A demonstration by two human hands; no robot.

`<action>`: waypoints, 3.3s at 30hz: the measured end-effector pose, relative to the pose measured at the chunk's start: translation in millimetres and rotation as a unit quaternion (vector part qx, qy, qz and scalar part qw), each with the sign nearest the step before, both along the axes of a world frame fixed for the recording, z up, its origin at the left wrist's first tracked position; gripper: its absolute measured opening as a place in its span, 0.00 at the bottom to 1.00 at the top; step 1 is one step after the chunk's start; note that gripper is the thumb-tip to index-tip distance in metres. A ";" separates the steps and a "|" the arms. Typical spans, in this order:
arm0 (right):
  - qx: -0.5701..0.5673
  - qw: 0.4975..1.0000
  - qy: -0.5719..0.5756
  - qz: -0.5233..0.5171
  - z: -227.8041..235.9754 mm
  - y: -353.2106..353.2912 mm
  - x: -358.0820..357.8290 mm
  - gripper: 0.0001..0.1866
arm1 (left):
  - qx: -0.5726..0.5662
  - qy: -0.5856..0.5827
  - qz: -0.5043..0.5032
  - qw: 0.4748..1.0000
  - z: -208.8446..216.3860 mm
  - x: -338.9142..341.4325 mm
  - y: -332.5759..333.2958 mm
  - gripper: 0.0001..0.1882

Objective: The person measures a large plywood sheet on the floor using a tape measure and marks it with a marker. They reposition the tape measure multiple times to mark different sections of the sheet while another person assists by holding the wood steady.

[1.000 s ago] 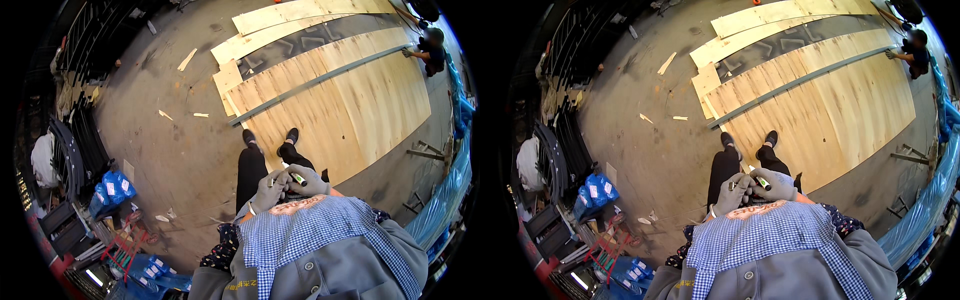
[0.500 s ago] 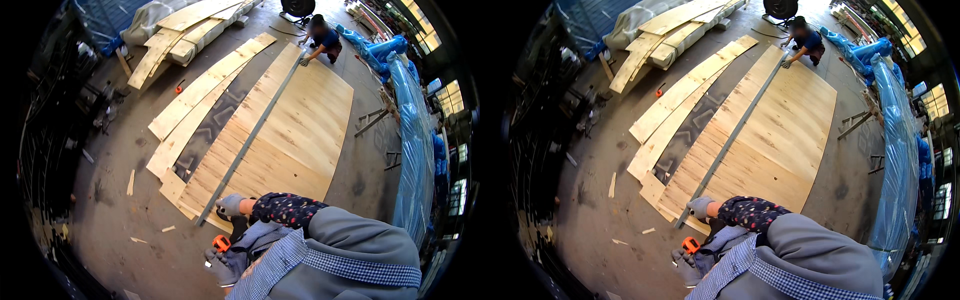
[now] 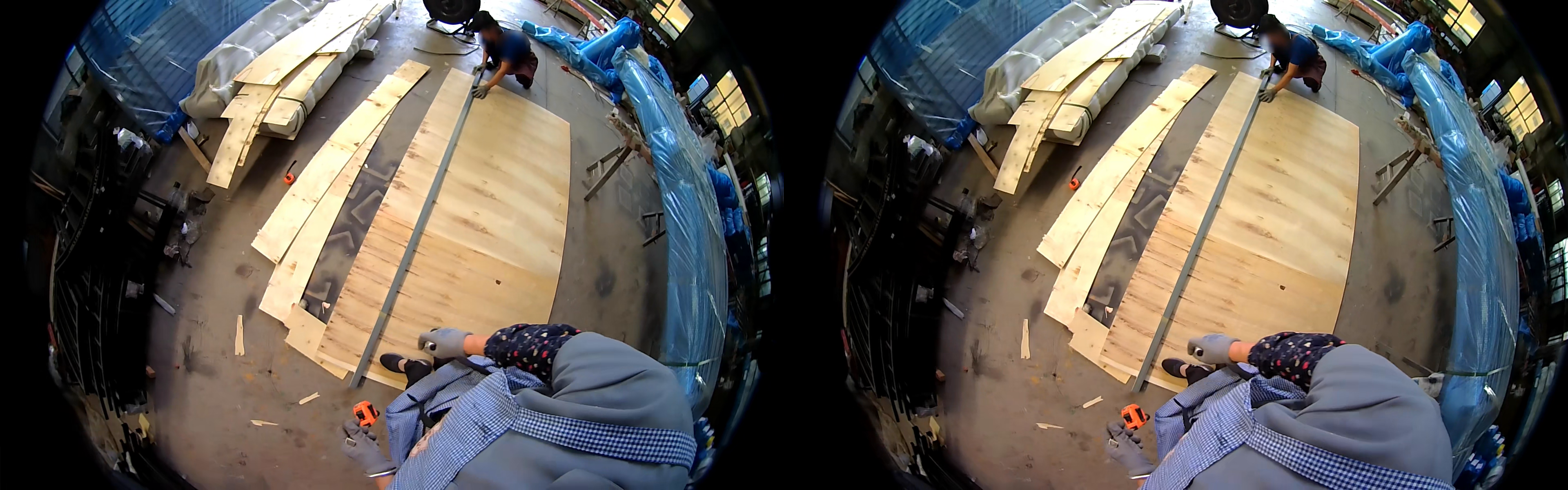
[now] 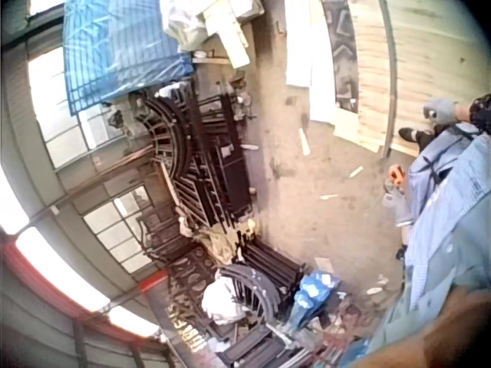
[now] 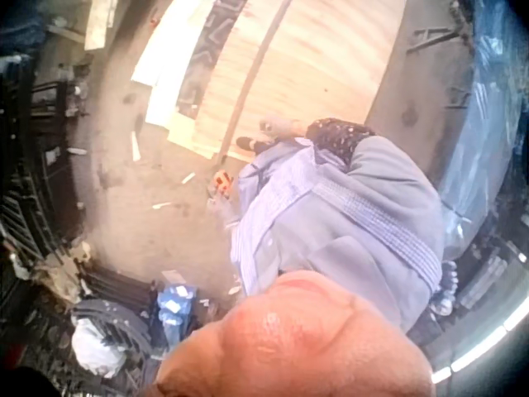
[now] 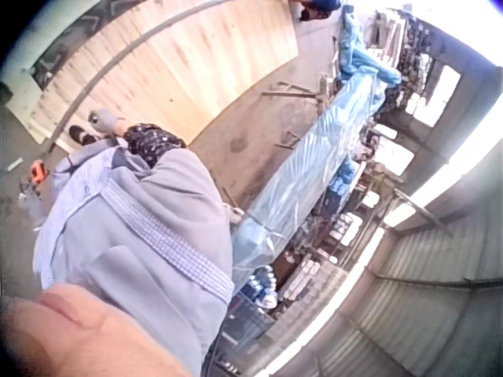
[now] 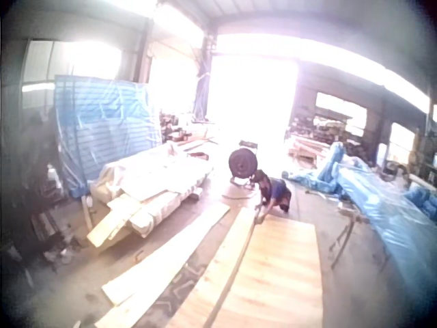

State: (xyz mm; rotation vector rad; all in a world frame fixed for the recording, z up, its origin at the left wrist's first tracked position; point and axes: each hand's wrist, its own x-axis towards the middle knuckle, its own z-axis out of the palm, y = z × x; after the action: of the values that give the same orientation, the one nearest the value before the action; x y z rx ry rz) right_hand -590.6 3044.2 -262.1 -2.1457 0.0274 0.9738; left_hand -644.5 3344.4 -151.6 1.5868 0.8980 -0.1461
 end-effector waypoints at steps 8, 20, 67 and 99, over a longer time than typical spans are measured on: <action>0.130 0.974 -0.128 -0.131 88.8 -28.9 -26.6 0.12 | 0.011 0.008 -0.084 0.996 37.8 9.8 -44.3 0.15; 0.437 0.837 -0.235 -0.232 206.9 -25.6 -6.4 0.16 | -0.042 -0.147 -0.230 0.961 109.8 63.3 -123.9 0.15; 0.019 0.254 -0.477 -0.841 122.7 -263.5 -544.7 0.13 | -0.342 0.372 -0.449 0.737 -11.4 -55.8 -227.1 0.10; 0.132 0.609 -0.434 -0.650 267.3 -380.0 -640.8 0.14 | -0.520 0.107 -0.572 0.626 118.6 -333.4 -564.8 0.20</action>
State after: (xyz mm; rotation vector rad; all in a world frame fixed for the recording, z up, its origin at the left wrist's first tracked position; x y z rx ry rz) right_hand -1231.4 2664.3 5.1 -1.4416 0.7830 -0.8822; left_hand -977.9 2779.6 -33.0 0.7434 -0.2645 -1.5022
